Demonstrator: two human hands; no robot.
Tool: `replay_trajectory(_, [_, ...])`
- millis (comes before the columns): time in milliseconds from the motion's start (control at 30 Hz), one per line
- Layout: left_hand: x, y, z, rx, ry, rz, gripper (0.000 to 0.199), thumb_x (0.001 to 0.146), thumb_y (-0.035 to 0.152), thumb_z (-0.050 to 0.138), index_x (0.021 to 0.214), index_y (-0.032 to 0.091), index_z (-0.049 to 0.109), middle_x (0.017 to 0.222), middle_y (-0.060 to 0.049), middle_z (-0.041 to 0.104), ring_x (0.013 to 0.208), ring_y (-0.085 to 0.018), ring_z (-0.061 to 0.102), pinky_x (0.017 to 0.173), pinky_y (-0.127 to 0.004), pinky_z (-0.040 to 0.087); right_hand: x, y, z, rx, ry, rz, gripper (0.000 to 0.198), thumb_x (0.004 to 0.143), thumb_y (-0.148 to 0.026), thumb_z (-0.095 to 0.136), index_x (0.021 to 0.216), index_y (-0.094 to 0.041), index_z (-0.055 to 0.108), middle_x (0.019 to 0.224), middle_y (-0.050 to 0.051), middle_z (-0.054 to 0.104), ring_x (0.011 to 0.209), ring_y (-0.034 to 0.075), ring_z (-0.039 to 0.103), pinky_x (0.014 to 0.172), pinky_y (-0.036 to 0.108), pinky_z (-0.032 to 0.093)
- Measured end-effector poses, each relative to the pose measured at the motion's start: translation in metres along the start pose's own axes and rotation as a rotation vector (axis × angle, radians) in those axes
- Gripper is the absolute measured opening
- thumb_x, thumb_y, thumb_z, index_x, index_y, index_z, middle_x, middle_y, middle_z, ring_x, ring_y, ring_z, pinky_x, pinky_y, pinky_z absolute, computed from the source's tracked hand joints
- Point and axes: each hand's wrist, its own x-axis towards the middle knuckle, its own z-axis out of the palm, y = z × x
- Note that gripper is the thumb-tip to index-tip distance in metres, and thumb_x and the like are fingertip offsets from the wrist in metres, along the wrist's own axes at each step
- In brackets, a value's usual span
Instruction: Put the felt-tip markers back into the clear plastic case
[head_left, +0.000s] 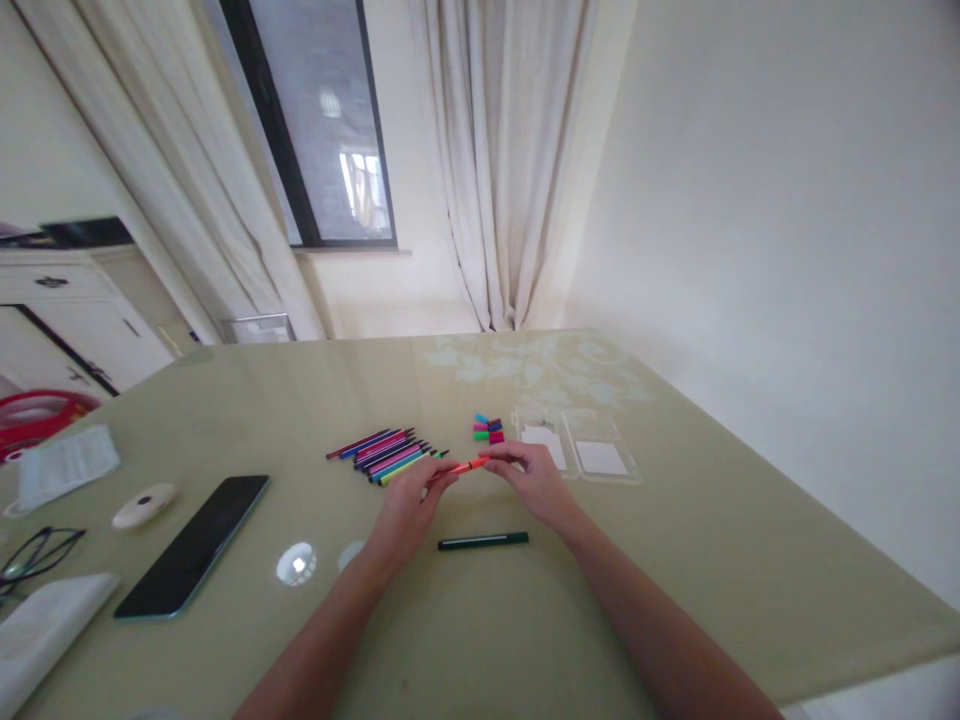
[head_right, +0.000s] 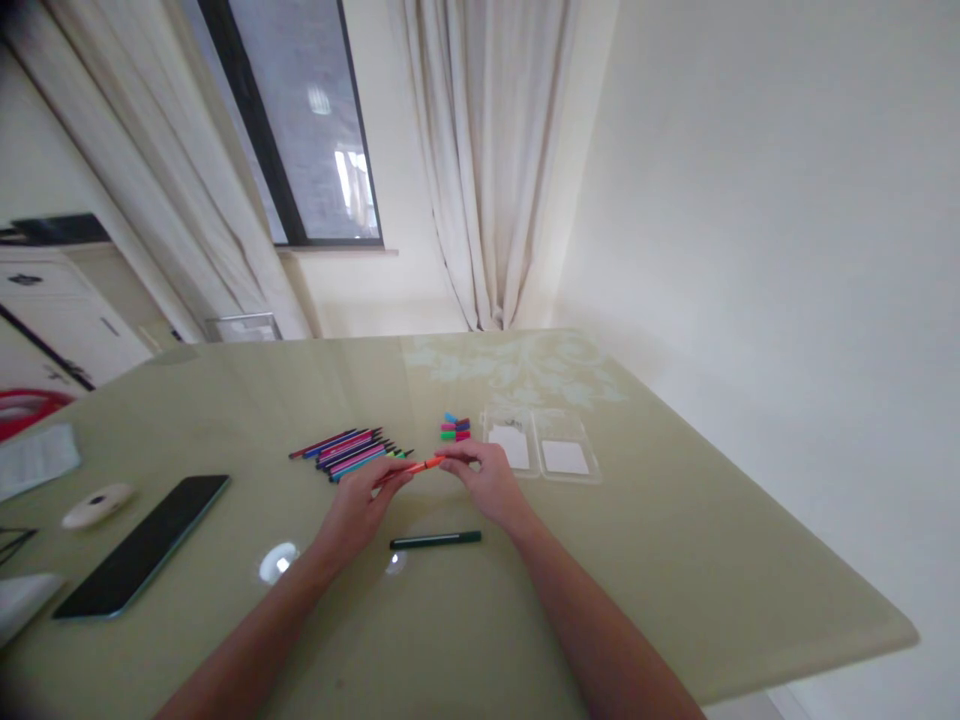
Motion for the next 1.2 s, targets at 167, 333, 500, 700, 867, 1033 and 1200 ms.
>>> replay_trajectory(167, [-0.001, 0.002, -0.004, -0.003, 0.002, 0.017, 0.024, 0.100, 0.039, 0.056, 0.103, 0.024, 0.074, 0.096, -0.003, 0.077, 0.087, -0.020, 0.069, 0.079, -0.030, 0.052, -0.001, -0.004, -0.001, -0.005, -0.047, 0.028, 0.017, 0.086, -0.036, 0.075, 0.096, -0.025, 0.082, 0.090, 0.004, 0.081, 0.083, 0.022, 0.072, 0.078, 0.034, 0.053])
replay_trajectory(333, [0.002, 0.003, -0.004, -0.001, -0.115, -0.019, 0.025, 0.100, 0.040, 0.055, 0.104, 0.023, 0.073, 0.096, -0.004, 0.075, 0.085, -0.020, 0.068, 0.077, -0.030, 0.051, 0.002, -0.005, -0.007, -0.082, -0.062, -0.008, 0.017, 0.091, -0.034, 0.070, 0.099, -0.024, 0.081, 0.093, 0.004, 0.080, 0.085, 0.021, 0.072, 0.079, 0.032, 0.052])
replay_trajectory(500, [-0.003, 0.010, 0.008, 0.071, -0.287, 0.036, 0.020, 0.098, 0.035, 0.058, 0.098, 0.022, 0.074, 0.094, -0.004, 0.072, 0.089, -0.021, 0.065, 0.080, -0.030, 0.049, 0.007, 0.007, -0.012, -0.311, 0.082, -0.027, 0.017, 0.096, -0.025, 0.063, 0.105, -0.022, 0.078, 0.103, 0.006, 0.079, 0.094, 0.022, 0.070, 0.087, 0.036, 0.052])
replay_trajectory(700, [-0.009, 0.022, 0.011, 0.021, -0.403, 0.043, 0.021, 0.097, 0.037, 0.061, 0.095, 0.024, 0.077, 0.095, -0.004, 0.069, 0.093, -0.020, 0.064, 0.082, -0.028, 0.048, 0.006, 0.021, -0.003, -0.699, -0.005, -0.124, 0.009, 0.090, -0.020, 0.073, 0.098, -0.021, 0.078, 0.113, 0.008, 0.073, 0.108, 0.026, 0.063, 0.096, 0.042, 0.047])
replay_trajectory(867, [-0.003, 0.013, 0.005, -0.002, -0.365, 0.009, 0.026, 0.097, 0.041, 0.058, 0.092, 0.023, 0.077, 0.093, -0.004, 0.070, 0.088, -0.019, 0.065, 0.080, -0.029, 0.050, 0.005, 0.022, 0.003, -0.766, -0.066, -0.131, 0.008, 0.090, -0.021, 0.075, 0.098, -0.021, 0.076, 0.120, 0.007, 0.069, 0.114, 0.027, 0.060, 0.097, 0.042, 0.045])
replay_trajectory(1033, [0.005, -0.026, -0.011, 0.407, 0.042, -0.131, 0.026, 0.099, 0.026, 0.048, 0.103, 0.020, 0.073, 0.109, -0.010, 0.070, 0.108, -0.027, 0.063, 0.097, -0.041, 0.048, 0.004, 0.020, 0.003, -0.764, -0.068, -0.109, 0.006, 0.090, -0.017, 0.074, 0.094, -0.021, 0.073, 0.119, 0.006, 0.069, 0.114, 0.026, 0.060, 0.096, 0.041, 0.044])
replay_trajectory(1200, [0.005, -0.045, -0.026, 0.640, 0.015, -0.223, 0.024, 0.101, 0.025, 0.048, 0.106, 0.022, 0.072, 0.113, -0.009, 0.071, 0.113, -0.028, 0.061, 0.102, -0.043, 0.046, 0.003, 0.019, 0.004, -0.771, -0.062, -0.110, 0.005, 0.091, -0.017, 0.072, 0.094, -0.021, 0.071, 0.119, 0.006, 0.068, 0.113, 0.025, 0.058, 0.096, 0.041, 0.042])
